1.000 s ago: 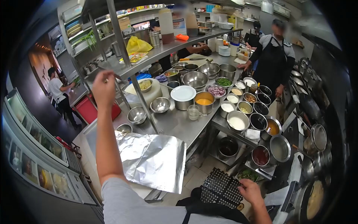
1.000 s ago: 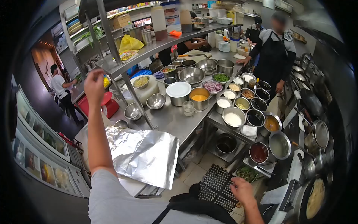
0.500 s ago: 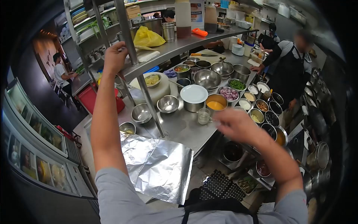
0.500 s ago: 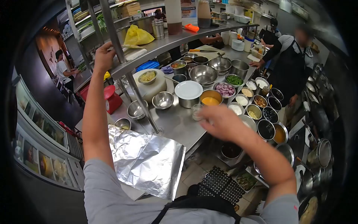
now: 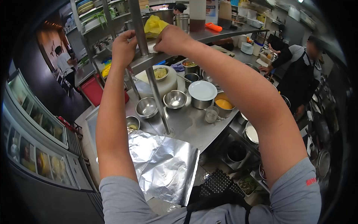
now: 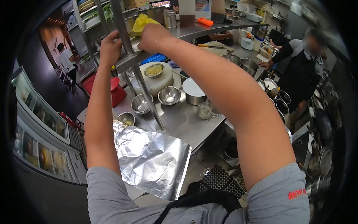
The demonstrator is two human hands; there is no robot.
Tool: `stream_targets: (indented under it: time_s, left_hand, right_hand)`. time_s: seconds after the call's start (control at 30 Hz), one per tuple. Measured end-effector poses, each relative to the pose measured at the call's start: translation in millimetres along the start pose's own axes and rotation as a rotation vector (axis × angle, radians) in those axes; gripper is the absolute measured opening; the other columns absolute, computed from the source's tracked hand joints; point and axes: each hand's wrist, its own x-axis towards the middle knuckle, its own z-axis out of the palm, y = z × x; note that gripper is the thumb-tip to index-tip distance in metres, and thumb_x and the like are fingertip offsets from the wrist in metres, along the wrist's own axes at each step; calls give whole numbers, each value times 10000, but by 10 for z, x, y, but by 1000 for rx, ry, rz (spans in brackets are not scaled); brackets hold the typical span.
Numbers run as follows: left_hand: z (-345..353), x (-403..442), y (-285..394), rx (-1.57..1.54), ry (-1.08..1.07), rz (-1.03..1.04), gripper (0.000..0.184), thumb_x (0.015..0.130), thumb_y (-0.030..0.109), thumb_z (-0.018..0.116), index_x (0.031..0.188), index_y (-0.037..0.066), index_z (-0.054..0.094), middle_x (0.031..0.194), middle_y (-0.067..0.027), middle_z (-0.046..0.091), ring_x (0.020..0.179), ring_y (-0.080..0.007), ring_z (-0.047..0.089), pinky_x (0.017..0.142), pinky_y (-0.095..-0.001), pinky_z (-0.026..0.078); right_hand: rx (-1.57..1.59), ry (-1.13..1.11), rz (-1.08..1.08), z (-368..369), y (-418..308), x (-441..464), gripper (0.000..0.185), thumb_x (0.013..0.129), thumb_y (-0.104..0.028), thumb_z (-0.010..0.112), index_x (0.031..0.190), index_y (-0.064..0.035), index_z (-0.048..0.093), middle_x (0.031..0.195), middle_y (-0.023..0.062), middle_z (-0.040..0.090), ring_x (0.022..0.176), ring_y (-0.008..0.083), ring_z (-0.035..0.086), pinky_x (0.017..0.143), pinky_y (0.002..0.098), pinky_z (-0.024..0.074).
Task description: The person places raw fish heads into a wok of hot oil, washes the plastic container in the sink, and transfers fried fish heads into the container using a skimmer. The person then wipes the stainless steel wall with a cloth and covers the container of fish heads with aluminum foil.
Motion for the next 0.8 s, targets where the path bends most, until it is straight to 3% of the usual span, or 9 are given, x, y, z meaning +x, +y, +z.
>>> stream_targets:
  time_s: [0.07, 0.17, 0.3, 0.37, 0.5, 0.57, 0.7, 0.8]
  left_hand:
    - [-6, 1, 39, 5, -11, -20, 208, 837, 176, 632, 969, 21, 677, 806, -63, 677, 735, -115, 603, 696, -262, 460]
    - [-7, 11, 23, -1, -17, -109, 195, 842, 169, 618, 971, 38, 683, 817, -67, 683, 746, -125, 618, 697, -268, 464]
    - [-11, 4, 69, 75, 26, -42, 185, 850, 168, 613, 964, 40, 682, 831, -80, 690, 740, -143, 628, 698, -282, 471]
    - [-8, 1, 46, 109, 71, -95, 176, 859, 172, 611, 961, 45, 678, 839, -94, 690, 738, -170, 636, 707, -299, 479]
    - [-21, 28, -55, 214, 100, -67, 170, 867, 173, 611, 964, 49, 675, 848, -101, 688, 765, -194, 648, 721, -309, 484]
    - [-19, 44, -101, 230, 168, -68, 174, 863, 181, 613, 966, 57, 679, 851, -113, 683, 783, -213, 650, 721, -315, 484]
    - [-49, 46, -109, 307, 156, 19, 189, 806, 147, 622, 964, 66, 685, 862, -121, 681, 792, -232, 653, 737, -332, 487]
    - [-88, 0, -68, 341, 20, -38, 258, 730, 107, 608, 974, 74, 688, 863, -138, 672, 798, -252, 652, 759, -346, 489]
  right_hand:
    - [8, 9, 69, -25, -18, 38, 242, 710, -196, 593, 821, -21, 718, 895, 170, 682, 902, 321, 652, 812, 389, 516]
    - [-75, -69, 41, -125, -80, 66, 250, 722, -180, 565, 848, -27, 718, 949, 171, 678, 913, 324, 649, 827, 387, 512]
    - [-16, -50, 114, -179, -53, 180, 260, 733, -191, 557, 875, -46, 719, 976, 175, 671, 944, 309, 642, 855, 383, 499]
    - [-69, 72, 64, -190, 19, 194, 262, 751, -183, 542, 892, -43, 713, 996, 173, 666, 970, 304, 632, 876, 385, 488]
    - [-24, 114, 37, -251, 114, 77, 261, 785, -190, 526, 896, -33, 702, 1016, 158, 665, 973, 322, 623, 881, 390, 486]
    - [131, 282, 84, -133, 277, 108, 256, 814, -289, 627, 896, -55, 688, 921, 158, 678, 911, 330, 635, 841, 394, 486]
    - [106, 539, 184, -298, 332, -42, 267, 828, -272, 605, 919, -28, 664, 885, 170, 672, 872, 330, 634, 805, 390, 490]
    - [214, 703, 137, -480, 396, -359, 275, 831, -266, 592, 908, -7, 643, 827, 169, 653, 796, 306, 625, 752, 375, 488]
